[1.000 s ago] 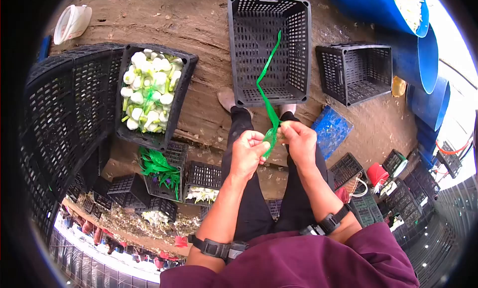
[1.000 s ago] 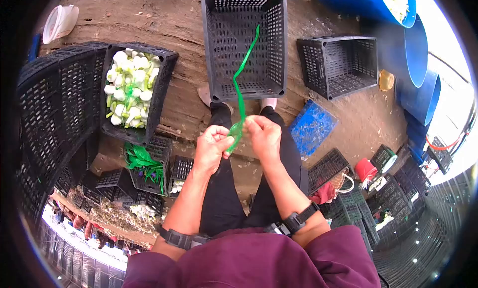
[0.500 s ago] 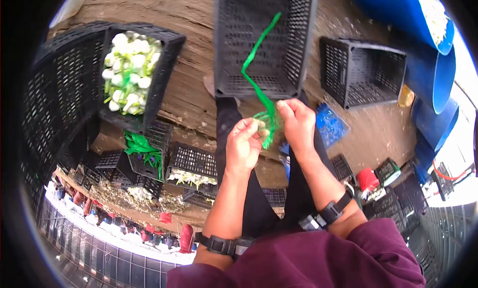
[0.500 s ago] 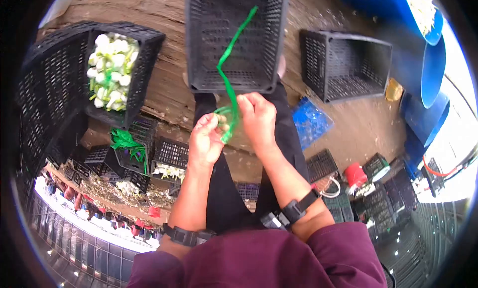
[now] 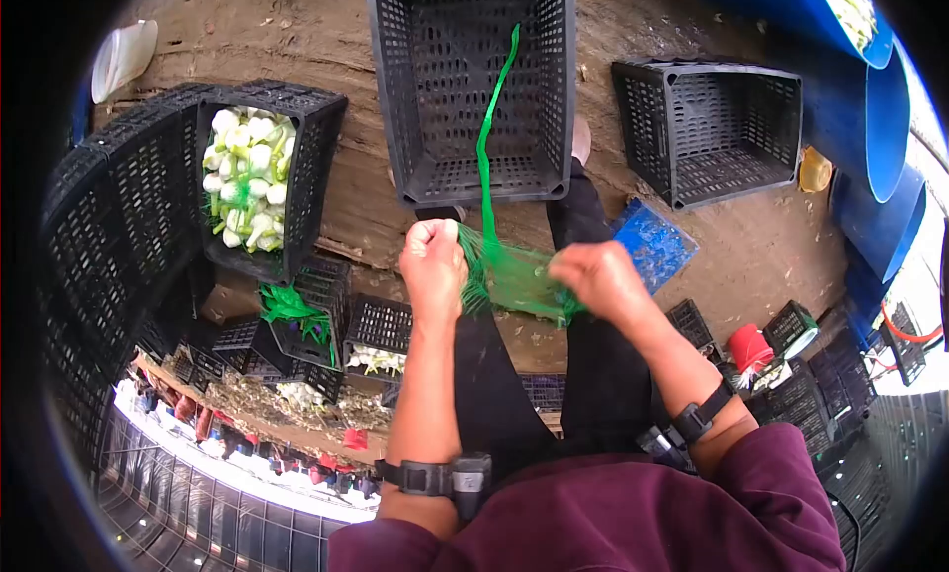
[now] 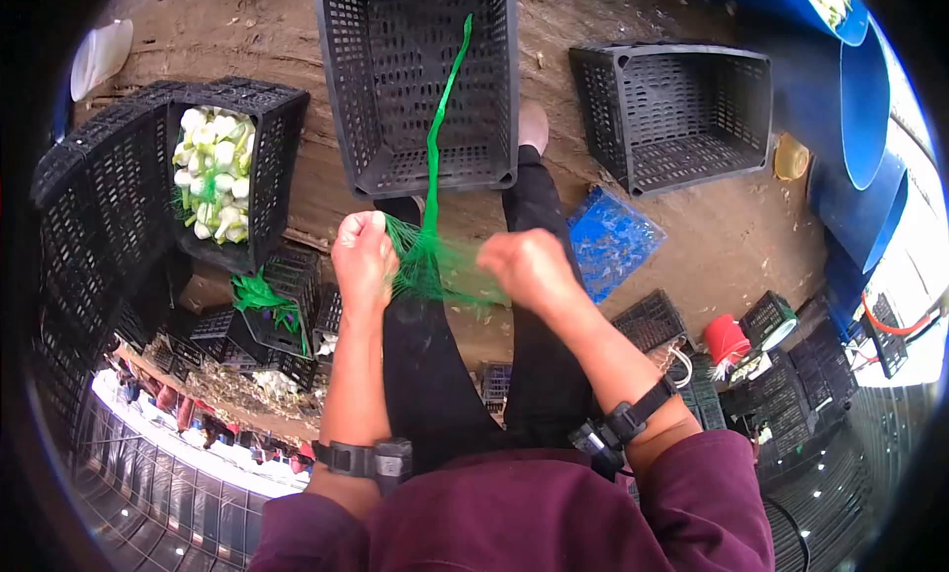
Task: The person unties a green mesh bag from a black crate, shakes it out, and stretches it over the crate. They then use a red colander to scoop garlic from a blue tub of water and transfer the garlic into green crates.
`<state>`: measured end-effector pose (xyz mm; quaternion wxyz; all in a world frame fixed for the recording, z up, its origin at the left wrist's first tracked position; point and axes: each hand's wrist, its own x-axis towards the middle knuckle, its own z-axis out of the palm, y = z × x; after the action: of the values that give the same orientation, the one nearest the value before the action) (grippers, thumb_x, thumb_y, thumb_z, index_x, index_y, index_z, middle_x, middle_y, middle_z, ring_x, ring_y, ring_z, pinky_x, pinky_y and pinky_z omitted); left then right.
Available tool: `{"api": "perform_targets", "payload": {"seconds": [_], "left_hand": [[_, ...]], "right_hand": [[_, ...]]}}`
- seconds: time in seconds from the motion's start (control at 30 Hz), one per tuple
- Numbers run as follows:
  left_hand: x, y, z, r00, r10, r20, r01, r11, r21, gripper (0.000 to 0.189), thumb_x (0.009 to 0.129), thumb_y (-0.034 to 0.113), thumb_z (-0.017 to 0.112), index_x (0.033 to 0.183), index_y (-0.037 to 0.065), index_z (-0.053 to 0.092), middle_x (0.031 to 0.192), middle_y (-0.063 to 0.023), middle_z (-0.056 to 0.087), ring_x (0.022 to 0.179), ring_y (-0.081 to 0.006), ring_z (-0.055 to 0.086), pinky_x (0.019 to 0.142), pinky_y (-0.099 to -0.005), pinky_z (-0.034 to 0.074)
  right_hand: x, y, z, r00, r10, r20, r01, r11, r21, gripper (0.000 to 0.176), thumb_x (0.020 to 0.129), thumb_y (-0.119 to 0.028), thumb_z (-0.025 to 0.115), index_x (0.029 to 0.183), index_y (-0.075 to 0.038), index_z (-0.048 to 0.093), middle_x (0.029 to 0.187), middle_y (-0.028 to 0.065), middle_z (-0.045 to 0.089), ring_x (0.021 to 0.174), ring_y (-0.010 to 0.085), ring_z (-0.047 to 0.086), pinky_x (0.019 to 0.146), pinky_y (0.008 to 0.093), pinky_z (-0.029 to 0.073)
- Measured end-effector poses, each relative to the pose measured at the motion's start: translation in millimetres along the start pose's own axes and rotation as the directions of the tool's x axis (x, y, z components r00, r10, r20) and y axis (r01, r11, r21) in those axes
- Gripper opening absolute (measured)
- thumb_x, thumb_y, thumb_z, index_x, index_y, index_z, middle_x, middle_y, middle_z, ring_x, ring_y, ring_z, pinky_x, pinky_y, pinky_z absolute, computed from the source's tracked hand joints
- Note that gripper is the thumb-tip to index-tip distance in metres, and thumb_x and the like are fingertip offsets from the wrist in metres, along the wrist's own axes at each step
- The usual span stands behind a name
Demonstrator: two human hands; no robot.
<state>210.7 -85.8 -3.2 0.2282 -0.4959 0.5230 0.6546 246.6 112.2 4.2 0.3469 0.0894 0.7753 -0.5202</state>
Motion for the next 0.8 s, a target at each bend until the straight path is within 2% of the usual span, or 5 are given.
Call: {"api": "perform_targets", "payload": {"seconds": [0.2, 0.5, 0.63, 0.7, 0.8], "left_hand": [[-14, 45, -21, 0.905, -0.021, 0.425, -0.309, 0.656, 0.689, 0.024, 0.069, 0.008, 0.067, 0.088, 0.001, 0.053, 0.051, 0.0067, 0.042, 0.045, -0.0006, 0.032, 0.040, -0.0182, 0.029], [41, 58, -52, 0.903, 0.260, 0.343, -0.429, 0.483, 0.763, 0.010, 0.072, 0.007, 0.061, 0.079, 0.000, 0.059, 0.056, 0.0008, 0.051, 0.050, -0.0052, 0.044, 0.048, -0.0226, 0.038], [91, 70, -43, 0.638, 0.576, 0.511, -0.686, 0.124, 0.717, 0.006, 0.077, 0.006, 0.054, 0.075, 0.000, 0.052, 0.076, -0.0055, 0.055, 0.059, -0.0151, 0.055, 0.052, -0.0284, 0.044], [119, 81, -31, 0.988, 0.152, -0.031, -0.128, 0.909, 0.396, 0.004, 0.082, 0.007, 0.047, 0.081, 0.003, 0.047, 0.074, -0.0058, 0.054, 0.059, -0.0183, 0.055, 0.049, -0.0303, 0.046], [166, 104, -18, 0.981, -0.048, -0.187, 0.093, 0.967, 0.239, 0.002, 0.084, 0.008, 0.043, 0.082, 0.008, 0.044, 0.068, -0.0040, 0.051, 0.052, -0.0155, 0.050, 0.041, -0.0271, 0.042]], "right_hand": [[37, 26, -37, 0.900, 0.235, -0.368, -0.215, 0.972, 0.093, 0.007, 0.072, -0.005, 0.060, 0.073, 0.001, 0.062, 0.069, 0.0058, 0.060, 0.059, 0.0165, 0.057, 0.058, 0.0264, 0.046], [76, 49, -54, 0.755, 0.645, 0.123, -0.123, -0.045, 0.991, 0.017, 0.087, -0.012, 0.041, 0.089, -0.001, 0.054, 0.059, 0.0009, 0.047, 0.045, 0.0082, 0.041, 0.033, 0.0227, 0.033], [94, 16, -49, 0.814, 0.567, -0.130, -0.301, 0.601, 0.740, 0.022, 0.083, -0.020, 0.052, 0.069, -0.004, 0.056, 0.048, -0.0044, 0.039, 0.043, 0.0086, 0.038, 0.035, 0.0254, 0.029], [107, 35, -34, 0.923, 0.082, -0.377, -0.002, 0.978, 0.208, 0.024, 0.081, -0.020, 0.056, 0.066, -0.002, 0.055, 0.049, 0.0035, 0.046, 0.044, 0.0131, 0.043, 0.041, 0.0307, 0.036], [124, 14, -42, 0.948, 0.052, -0.315, -0.080, 0.994, -0.075, 0.020, 0.079, -0.020, 0.056, 0.069, -0.002, 0.056, 0.056, 0.0171, 0.049, 0.050, 0.0275, 0.051, 0.050, 0.0356, 0.041]]}}
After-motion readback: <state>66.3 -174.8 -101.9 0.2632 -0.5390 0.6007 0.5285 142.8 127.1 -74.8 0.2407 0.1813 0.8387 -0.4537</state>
